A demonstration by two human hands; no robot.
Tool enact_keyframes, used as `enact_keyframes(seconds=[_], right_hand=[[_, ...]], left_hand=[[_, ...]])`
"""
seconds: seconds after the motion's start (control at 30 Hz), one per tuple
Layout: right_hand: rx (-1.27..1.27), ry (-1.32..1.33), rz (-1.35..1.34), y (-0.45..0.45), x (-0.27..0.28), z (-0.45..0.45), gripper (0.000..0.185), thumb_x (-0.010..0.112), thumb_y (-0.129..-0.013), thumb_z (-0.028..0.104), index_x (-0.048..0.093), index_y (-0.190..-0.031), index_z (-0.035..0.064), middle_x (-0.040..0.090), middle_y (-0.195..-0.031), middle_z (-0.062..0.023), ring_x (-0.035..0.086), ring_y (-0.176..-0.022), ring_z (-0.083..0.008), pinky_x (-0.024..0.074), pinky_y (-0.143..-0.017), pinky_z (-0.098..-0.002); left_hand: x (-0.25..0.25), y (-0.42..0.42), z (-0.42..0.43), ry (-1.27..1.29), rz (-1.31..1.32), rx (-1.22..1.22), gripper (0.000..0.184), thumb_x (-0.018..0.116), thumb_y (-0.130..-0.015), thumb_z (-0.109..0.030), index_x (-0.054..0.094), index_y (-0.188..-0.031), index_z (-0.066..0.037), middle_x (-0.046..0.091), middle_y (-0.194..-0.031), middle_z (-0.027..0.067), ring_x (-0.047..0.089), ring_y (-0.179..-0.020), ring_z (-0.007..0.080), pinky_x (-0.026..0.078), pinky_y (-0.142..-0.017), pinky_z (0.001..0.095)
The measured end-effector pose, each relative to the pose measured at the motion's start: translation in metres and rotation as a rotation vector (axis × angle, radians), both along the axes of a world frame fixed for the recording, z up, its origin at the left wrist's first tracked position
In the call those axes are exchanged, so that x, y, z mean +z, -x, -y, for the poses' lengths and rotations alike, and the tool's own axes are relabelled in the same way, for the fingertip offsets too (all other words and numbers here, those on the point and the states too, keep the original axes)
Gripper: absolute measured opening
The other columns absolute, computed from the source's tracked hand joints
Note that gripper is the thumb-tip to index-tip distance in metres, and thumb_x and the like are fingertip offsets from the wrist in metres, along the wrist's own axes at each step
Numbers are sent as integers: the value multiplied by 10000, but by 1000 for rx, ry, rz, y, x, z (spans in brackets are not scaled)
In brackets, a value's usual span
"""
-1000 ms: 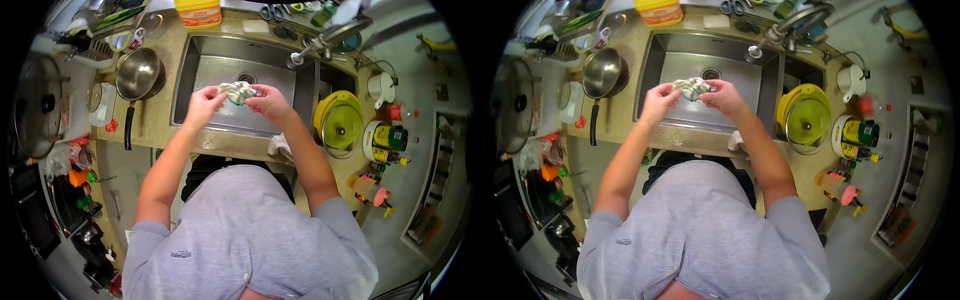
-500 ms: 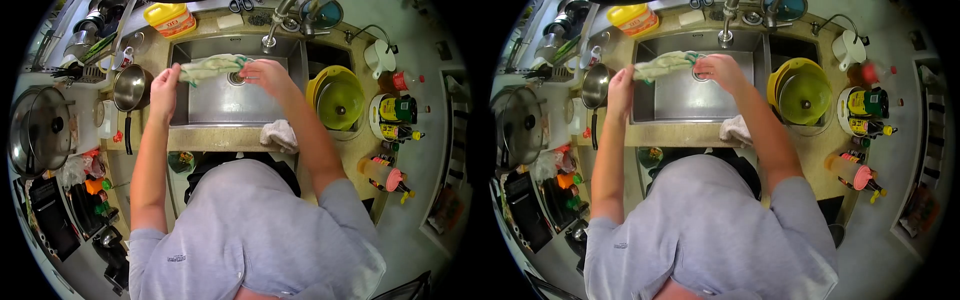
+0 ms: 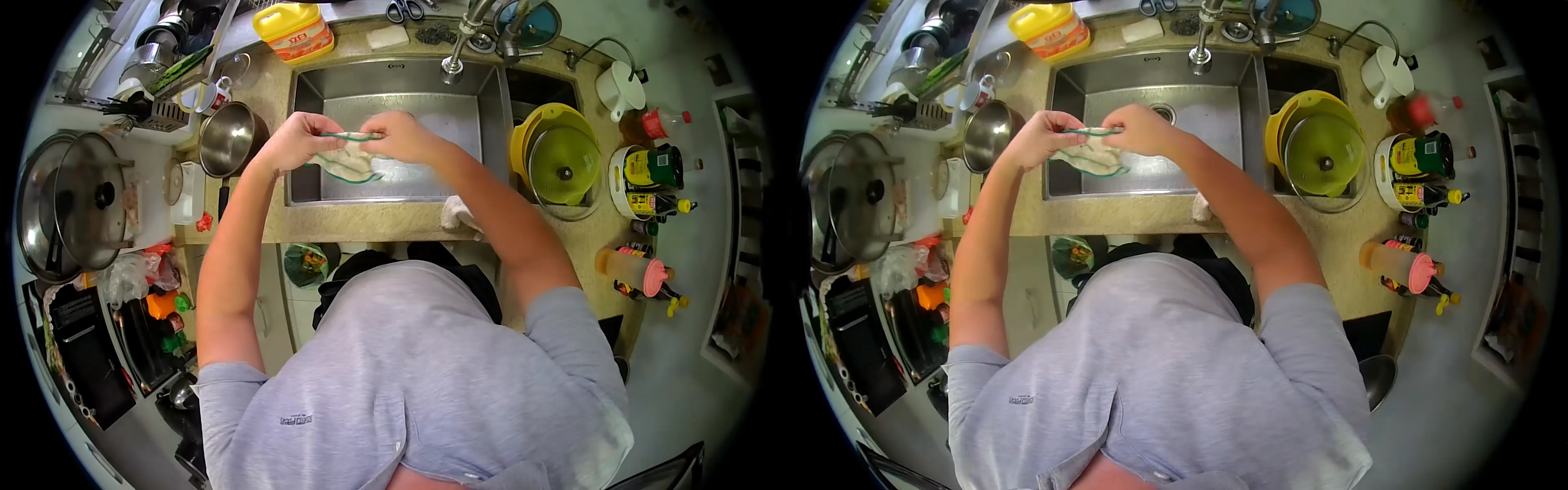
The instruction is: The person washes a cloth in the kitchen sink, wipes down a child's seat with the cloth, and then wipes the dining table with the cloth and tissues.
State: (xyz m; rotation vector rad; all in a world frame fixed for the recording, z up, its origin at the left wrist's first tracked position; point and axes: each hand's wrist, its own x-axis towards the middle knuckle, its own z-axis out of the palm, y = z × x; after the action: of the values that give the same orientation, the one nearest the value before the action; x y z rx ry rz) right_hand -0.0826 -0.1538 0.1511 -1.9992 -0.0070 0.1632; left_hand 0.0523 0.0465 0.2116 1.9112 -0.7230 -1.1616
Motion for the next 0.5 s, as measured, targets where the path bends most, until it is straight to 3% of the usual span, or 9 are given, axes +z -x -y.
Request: enact_keyframes(seconds=[0.13,0.2,0.23,0.3,0.37,0.47,0.5], right_hand=[[-56,224,91,12,8,3,286,614,-898,222,698,-1110,49,712,-961,-171,687,-893,-351,524,-789,-447],[-66,398,168,10,18,-1,292,542,-930,165,671,-1171,62,708,-985,-179,670,-914,-363,522,-802,-451],[-61,396,158,10,27,-8,292,542,-930,165,671,-1171,62,708,-985,-179,670,-914,-363,522,-802,-451],[-85,387,63,18,41,-25,300,548,-930,165,655,-1197,78,696,-995,-200,665,-973,-352,519,-836,-451],[-14,438,147,30,1,-45,281,556,-920,152,660,-1171,76,694,-1008,-191,663,-982,-353,522,-840,-444],[197,500,241,63,-78,-84,252,611,-841,100,668,-1084,66,664,-1106,-169,629,-1070,-353,510,-885,-469],[178,515,215,86,-80,-92,252,611,-841,100,668,-1084,66,664,-1106,-169,629,-1070,-353,510,-885,-469]], left_hand=[[12,1,-15,-30,48,-5,127,772,-855,-92,736,-956,-22,672,-798,-10,549,-675,51,433,-602,224],[8,-3,-27,130,642,-164,178,743,-832,-78,729,-1001,-27,660,-813,57,636,-724,181,510,-659,327],[7,-2,-35,128,631,-160,178,743,-832,-78,729,-1001,-27,660,-813,57,636,-724,181,510,-659,327],[4,1,-48,223,876,-278,164,708,-820,-62,718,-983,-49,646,-879,120,671,-816,284,541,-721,386],[-8,17,-69,186,876,-389,117,657,-847,-61,712,-949,-48,656,-894,151,662,-829,350,558,-769,433],[-78,43,-113,112,775,-521,138,680,-840,-92,710,-968,-51,664,-878,157,671,-814,342,561,-748,432],[-102,51,-128,107,754,-579,145,693,-843,-110,708,-974,-48,669,-869,157,677,-810,332,559,-736,429]])
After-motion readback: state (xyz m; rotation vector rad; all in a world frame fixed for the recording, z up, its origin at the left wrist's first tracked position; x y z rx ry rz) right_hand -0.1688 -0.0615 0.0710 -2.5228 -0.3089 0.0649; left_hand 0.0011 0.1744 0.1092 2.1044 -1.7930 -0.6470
